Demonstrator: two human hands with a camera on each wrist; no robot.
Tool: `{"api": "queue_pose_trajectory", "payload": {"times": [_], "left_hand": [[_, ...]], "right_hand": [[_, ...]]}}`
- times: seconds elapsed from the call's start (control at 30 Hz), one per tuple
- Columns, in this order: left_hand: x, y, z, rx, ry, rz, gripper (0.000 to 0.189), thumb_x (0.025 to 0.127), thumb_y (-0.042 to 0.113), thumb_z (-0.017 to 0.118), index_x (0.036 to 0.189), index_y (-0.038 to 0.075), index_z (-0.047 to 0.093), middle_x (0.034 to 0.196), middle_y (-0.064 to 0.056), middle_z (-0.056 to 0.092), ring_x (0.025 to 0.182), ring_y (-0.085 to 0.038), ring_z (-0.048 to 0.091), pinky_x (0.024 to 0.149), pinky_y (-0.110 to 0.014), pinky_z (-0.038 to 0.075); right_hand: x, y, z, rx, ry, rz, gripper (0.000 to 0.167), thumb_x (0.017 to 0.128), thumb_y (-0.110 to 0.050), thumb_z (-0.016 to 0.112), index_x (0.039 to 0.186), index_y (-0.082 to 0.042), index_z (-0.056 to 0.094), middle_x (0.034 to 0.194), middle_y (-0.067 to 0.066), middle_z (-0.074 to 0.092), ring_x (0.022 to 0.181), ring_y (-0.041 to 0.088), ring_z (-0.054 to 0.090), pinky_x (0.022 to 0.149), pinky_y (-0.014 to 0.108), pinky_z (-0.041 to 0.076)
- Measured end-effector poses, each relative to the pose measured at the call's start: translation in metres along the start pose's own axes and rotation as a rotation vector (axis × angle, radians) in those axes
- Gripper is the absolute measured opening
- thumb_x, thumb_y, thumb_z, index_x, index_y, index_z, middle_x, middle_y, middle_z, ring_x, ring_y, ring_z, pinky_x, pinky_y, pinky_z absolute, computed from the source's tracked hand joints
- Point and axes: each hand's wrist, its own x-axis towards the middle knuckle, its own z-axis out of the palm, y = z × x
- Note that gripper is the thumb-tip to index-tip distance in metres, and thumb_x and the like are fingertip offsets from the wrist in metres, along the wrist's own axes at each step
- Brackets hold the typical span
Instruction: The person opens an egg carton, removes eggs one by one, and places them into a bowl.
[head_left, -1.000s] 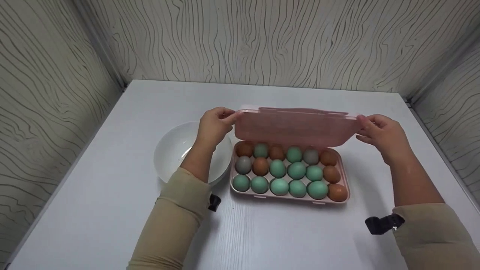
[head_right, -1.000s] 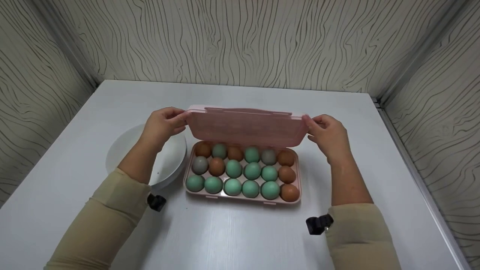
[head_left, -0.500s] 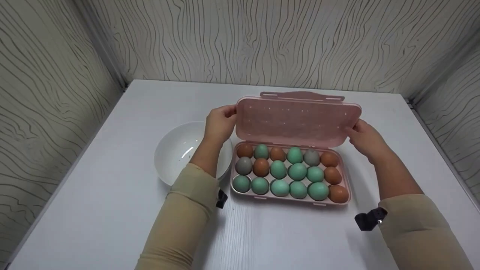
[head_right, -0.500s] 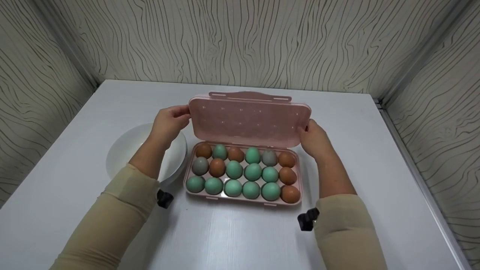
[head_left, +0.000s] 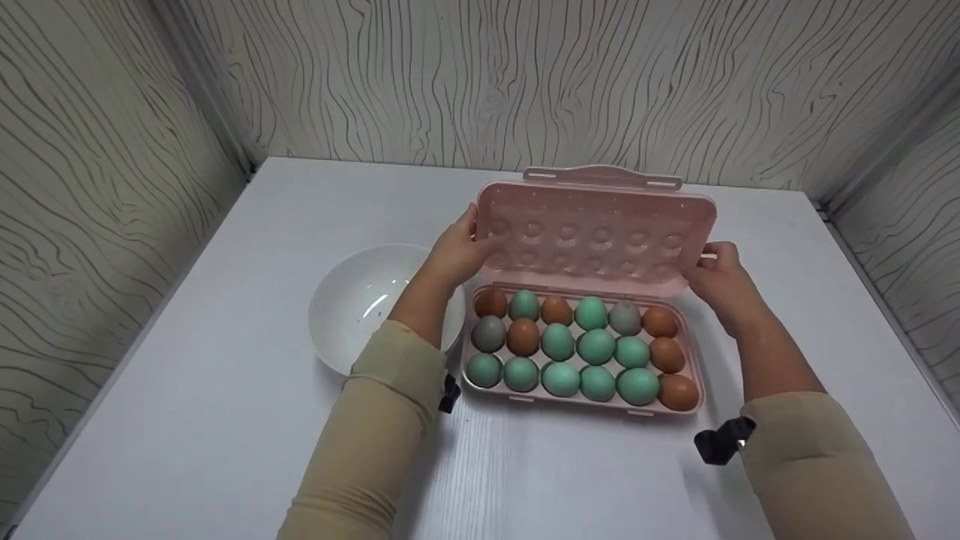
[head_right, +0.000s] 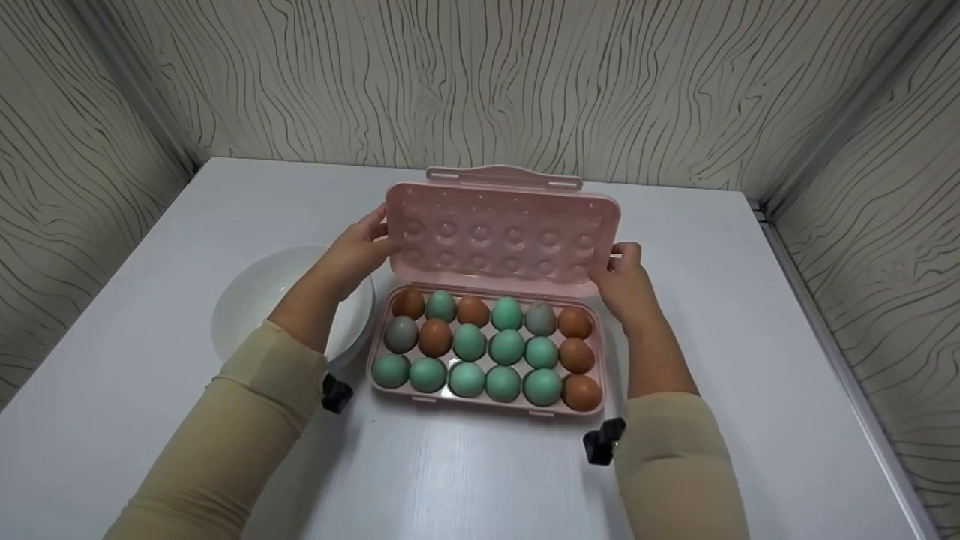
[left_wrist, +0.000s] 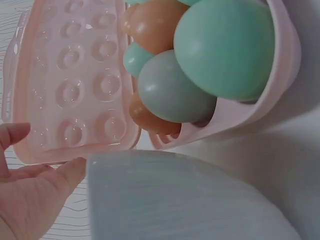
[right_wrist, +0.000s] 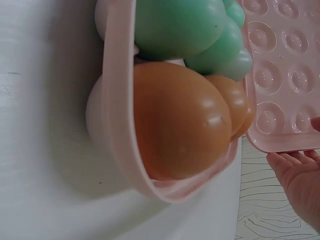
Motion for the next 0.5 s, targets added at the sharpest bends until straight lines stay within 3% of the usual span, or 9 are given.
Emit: {"api": "queue_pose_trajectory", "payload": {"times": [0.23,0.37,0.5], "left_hand": [[0.0034,0.0016,0.0039,-0.077,-0.054,-0.029,0.076,0.084,0.023,0.055,0.147,0.019,0.012,0.146,-0.005,0.032,0.136,-0.024,0.025,0.109,-0.044,0.021],[0.0042,-0.0022,0.0056,-0.115,-0.060,-0.058,0.066,0.085,0.024,0.053,0.144,0.018,0.023,0.141,-0.005,0.039,0.133,-0.024,0.030,0.108,-0.046,0.023],[0.0031,-0.0048,0.0069,-0.097,-0.069,-0.081,0.058,0.088,0.028,0.051,0.141,0.017,0.032,0.138,-0.005,0.044,0.131,-0.024,0.034,0.107,-0.049,0.024]], "right_hand": [[0.0008,0.0029,-0.0027,-0.006,-0.075,0.029,0.067,0.093,-0.034,0.046,0.145,-0.010,0.011,0.148,0.019,0.018,0.134,0.039,0.019,0.105,0.056,0.021],[0.0006,0.0041,-0.0002,-0.025,-0.134,0.055,0.069,0.094,-0.029,0.044,0.148,-0.018,0.002,0.147,0.021,0.019,0.133,0.040,0.021,0.105,0.054,0.022],[-0.0011,0.0063,0.0039,-0.057,-0.144,0.053,0.069,0.094,-0.031,0.045,0.148,-0.019,0.004,0.146,0.020,0.023,0.132,0.042,0.022,0.103,0.058,0.023]]}}
